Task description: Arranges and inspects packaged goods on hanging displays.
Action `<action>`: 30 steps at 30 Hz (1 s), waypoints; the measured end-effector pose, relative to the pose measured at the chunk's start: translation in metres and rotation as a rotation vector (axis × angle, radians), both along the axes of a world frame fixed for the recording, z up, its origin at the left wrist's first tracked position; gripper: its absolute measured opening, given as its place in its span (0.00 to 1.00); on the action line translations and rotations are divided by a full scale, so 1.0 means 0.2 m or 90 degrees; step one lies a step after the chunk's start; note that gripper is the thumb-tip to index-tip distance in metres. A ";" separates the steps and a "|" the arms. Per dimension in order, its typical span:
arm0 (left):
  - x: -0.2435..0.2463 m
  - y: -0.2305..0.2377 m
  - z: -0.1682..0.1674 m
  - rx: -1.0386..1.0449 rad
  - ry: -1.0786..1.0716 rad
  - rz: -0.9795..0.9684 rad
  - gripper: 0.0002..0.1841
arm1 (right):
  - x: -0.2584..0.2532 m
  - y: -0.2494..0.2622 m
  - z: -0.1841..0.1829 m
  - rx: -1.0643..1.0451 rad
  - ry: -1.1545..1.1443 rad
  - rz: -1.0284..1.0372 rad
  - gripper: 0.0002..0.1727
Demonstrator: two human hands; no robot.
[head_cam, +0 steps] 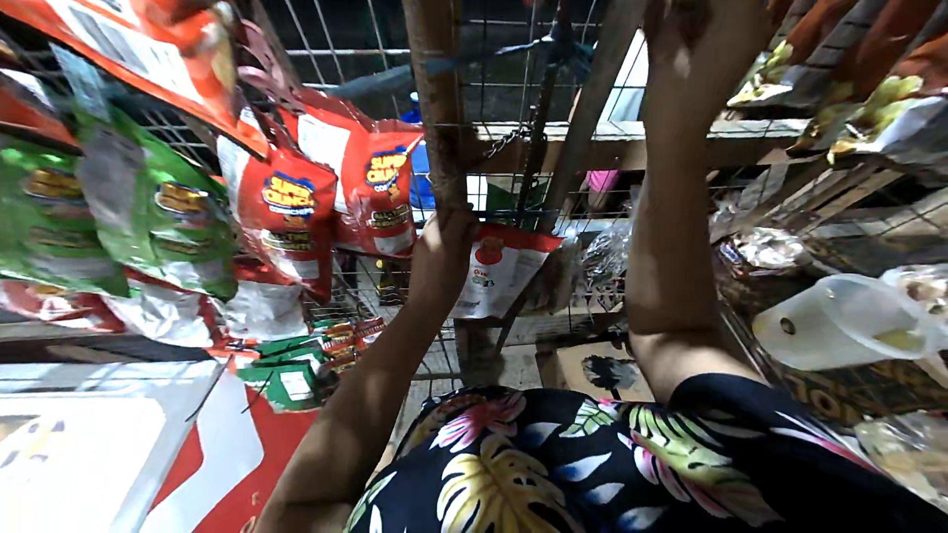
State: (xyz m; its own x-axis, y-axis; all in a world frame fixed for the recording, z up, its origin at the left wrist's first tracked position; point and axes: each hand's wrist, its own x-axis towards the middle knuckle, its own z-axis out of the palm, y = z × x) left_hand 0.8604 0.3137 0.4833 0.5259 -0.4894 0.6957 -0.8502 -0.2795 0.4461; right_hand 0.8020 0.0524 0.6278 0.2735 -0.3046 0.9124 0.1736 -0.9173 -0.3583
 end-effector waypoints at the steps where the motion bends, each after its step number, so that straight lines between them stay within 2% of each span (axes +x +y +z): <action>1: 0.00 -0.01 0.00 -0.006 0.003 0.009 0.08 | -0.06 0.01 -0.09 -0.021 -0.032 0.051 0.19; 4: 0.00 -0.02 0.00 -0.013 0.014 0.037 0.09 | -0.25 0.12 -0.33 -0.015 -0.077 0.181 0.15; 8: -0.02 -0.02 0.06 0.009 0.067 0.059 0.09 | -0.31 0.31 -0.47 0.022 0.171 0.310 0.13; 10: -0.03 -0.02 0.05 0.014 0.078 0.067 0.08 | -0.28 0.35 -0.49 -0.012 0.278 0.290 0.13; 14: -0.02 -0.06 0.11 0.016 0.051 0.084 0.09 | -0.17 0.36 -0.37 -0.062 0.380 0.253 0.13; 16: -0.02 -0.04 0.08 0.037 0.031 0.088 0.13 | -0.12 0.39 -0.39 -0.070 0.405 0.266 0.13; 20: -0.05 -0.05 0.16 0.108 0.077 0.095 0.13 | -0.07 0.39 -0.36 -0.095 0.458 0.264 0.12; 24: -0.05 -0.03 0.12 0.130 0.087 0.095 0.12 | -0.07 0.48 -0.36 -0.119 0.510 0.175 0.12; 26: -0.03 -0.05 0.16 0.169 0.133 0.113 0.16 | -0.04 0.51 -0.38 -0.105 0.540 0.154 0.14; 30: -0.04 -0.03 0.18 0.174 0.107 0.116 0.17 | -0.03 0.54 -0.37 -0.090 0.564 0.205 0.21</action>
State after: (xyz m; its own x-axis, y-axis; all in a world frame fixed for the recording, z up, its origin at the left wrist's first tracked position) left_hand 0.8533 0.3074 0.5195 0.7171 -0.5328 0.4494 -0.6970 -0.5477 0.4629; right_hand 0.7969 0.1602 0.5542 0.9343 0.0039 0.3564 0.1449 -0.9177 -0.3698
